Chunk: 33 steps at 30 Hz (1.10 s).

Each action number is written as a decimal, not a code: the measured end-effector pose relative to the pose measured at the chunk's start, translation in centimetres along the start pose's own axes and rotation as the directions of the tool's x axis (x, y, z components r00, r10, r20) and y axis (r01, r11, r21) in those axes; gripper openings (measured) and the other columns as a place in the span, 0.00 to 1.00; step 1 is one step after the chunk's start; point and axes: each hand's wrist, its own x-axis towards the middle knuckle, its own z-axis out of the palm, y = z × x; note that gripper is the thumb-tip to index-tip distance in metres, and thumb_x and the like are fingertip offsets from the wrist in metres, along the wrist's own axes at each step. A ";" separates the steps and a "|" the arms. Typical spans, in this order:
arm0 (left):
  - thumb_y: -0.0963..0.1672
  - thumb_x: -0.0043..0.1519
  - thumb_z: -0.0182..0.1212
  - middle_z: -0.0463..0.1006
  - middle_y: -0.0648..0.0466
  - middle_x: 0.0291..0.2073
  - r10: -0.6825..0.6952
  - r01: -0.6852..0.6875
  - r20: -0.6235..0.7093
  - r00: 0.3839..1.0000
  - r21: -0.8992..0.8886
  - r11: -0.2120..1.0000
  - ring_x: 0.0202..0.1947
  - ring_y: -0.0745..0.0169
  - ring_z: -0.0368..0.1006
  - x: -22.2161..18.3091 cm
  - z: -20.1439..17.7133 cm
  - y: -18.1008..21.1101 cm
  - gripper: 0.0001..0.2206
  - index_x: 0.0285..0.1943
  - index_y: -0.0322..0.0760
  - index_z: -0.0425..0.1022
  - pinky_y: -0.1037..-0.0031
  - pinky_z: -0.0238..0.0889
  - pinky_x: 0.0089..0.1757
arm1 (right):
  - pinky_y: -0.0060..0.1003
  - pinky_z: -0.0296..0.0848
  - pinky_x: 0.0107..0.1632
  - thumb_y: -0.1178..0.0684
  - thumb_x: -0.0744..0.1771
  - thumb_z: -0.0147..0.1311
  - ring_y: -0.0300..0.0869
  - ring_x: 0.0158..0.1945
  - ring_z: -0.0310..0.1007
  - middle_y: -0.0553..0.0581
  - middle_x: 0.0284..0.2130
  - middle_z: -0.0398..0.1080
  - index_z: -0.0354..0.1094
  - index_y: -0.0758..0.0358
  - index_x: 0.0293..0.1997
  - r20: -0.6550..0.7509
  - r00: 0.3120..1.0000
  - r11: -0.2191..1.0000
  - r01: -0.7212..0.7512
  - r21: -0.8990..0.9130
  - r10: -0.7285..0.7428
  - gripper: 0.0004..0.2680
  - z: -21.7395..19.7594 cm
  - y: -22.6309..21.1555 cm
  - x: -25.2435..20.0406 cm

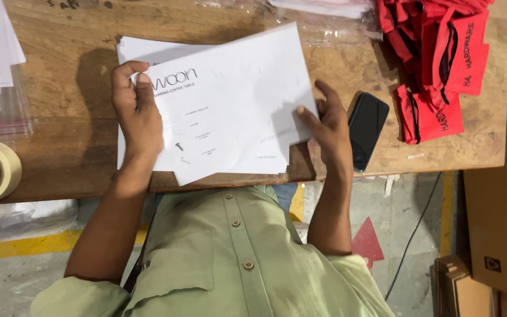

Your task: The person sits at a workbench and folds paper instruction sheets, inserting each folded sheet into a red hardware pouch. They repeat this for multiple pouches, stacking finished pouches with others on the table.

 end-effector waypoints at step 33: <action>0.42 0.78 0.40 0.73 0.45 0.63 -0.070 0.045 -0.116 0.991 -0.203 0.978 0.64 0.59 0.68 0.4 -0.2 -3.4 0.15 0.67 0.32 0.68 0.71 0.60 0.64 | 0.70 0.43 0.74 0.63 0.63 0.60 0.59 0.76 0.50 0.57 0.67 0.65 0.69 0.61 0.64 0.496 0.673 0.427 0.736 -0.526 -0.549 0.21 9.8 0.7 -5.7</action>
